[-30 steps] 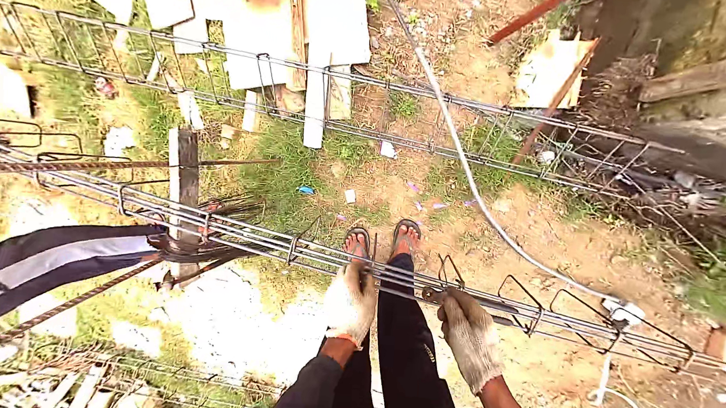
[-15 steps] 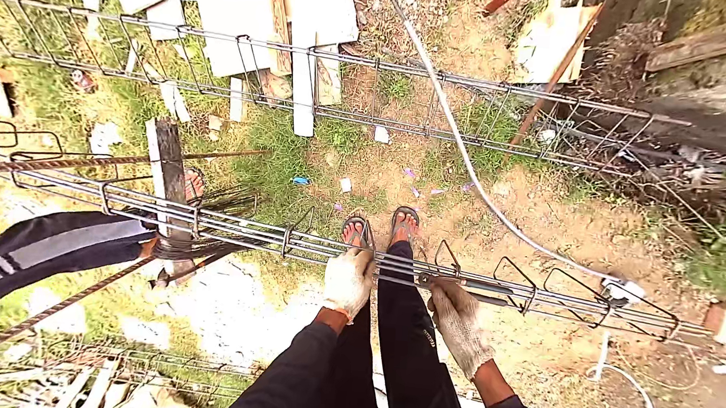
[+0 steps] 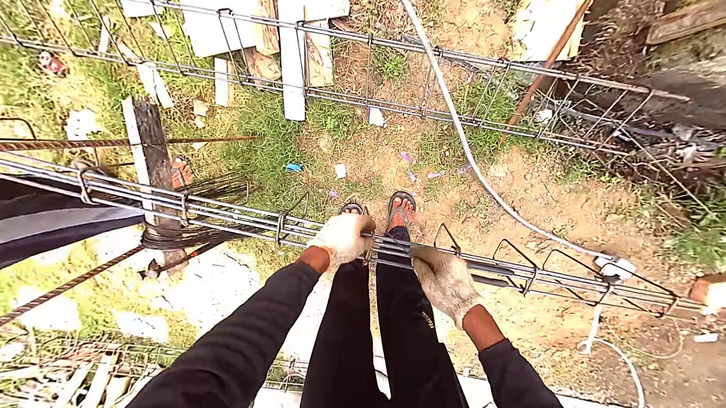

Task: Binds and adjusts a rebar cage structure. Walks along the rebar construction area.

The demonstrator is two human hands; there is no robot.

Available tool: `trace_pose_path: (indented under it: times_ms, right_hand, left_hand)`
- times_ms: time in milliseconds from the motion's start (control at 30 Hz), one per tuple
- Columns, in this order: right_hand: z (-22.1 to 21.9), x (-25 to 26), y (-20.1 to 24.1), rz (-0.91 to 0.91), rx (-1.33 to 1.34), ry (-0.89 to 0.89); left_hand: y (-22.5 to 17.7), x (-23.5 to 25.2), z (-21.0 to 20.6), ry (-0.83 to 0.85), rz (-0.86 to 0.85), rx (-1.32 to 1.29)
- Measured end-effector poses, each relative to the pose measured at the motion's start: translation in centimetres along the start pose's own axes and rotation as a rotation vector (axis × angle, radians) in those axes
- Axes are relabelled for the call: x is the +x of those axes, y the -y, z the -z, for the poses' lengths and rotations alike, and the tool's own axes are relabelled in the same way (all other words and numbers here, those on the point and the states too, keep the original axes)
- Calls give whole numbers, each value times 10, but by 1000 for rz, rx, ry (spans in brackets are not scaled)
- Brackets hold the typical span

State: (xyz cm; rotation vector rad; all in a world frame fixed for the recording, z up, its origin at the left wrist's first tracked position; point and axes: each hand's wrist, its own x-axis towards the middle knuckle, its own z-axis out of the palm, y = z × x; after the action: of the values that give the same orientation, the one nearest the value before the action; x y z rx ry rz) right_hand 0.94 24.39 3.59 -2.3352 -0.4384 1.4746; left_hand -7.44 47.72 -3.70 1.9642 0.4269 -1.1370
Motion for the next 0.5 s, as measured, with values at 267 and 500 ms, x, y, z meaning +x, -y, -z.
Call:
trace_pose_path:
  times_ms: [267, 500]
  right_hand:
    - [10, 1, 9, 72, -115, 8]
    - [9, 5, 18, 49, -318, 89]
  left_hand:
    - [9, -1, -6, -36, -65, -43]
    - [11, 2, -3, -15, -73, -58]
